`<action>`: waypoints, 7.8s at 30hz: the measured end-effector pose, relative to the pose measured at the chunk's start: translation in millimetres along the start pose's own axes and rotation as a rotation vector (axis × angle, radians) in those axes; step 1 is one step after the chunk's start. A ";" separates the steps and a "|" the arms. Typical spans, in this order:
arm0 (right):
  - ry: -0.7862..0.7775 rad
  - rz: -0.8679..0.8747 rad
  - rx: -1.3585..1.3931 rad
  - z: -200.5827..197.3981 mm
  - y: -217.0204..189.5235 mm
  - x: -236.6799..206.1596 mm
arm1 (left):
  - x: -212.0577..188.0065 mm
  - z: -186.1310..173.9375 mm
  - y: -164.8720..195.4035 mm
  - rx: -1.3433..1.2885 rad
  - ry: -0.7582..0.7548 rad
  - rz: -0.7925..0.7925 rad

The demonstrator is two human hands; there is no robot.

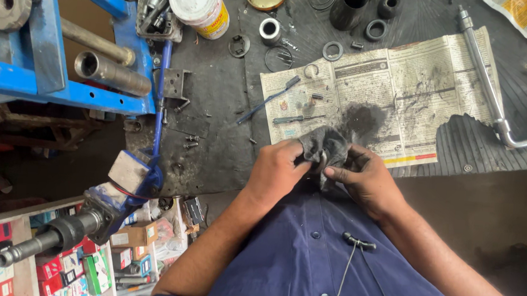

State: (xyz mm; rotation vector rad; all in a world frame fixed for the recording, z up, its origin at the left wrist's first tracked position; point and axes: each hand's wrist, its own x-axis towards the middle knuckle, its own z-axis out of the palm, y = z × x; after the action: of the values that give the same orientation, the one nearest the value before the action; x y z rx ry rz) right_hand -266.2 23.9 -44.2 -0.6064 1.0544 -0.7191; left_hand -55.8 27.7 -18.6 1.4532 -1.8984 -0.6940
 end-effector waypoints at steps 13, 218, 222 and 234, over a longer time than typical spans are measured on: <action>-0.053 -0.026 0.041 -1.7 -1.8 0.2 | 5.2 -3.3 5.3 0.079 -0.066 0.120; -0.157 -0.183 0.177 37.2 63.7 -43.0 | -39.7 -61.8 -40.8 -0.920 -0.350 -0.095; -0.162 -0.197 0.155 47.5 64.1 -54.5 | -50.2 -59.1 -47.5 -1.233 -0.504 -0.498; 0.032 -0.516 -0.165 51.6 89.9 -70.6 | -63.8 -60.0 -46.6 -0.650 0.029 -0.019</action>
State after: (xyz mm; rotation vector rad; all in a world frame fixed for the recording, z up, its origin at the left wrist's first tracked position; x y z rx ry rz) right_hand -219.8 140.1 -52.6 -1.0325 0.9996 -1.0981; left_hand 30.5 76.3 -24.4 1.0512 -1.4358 -1.1575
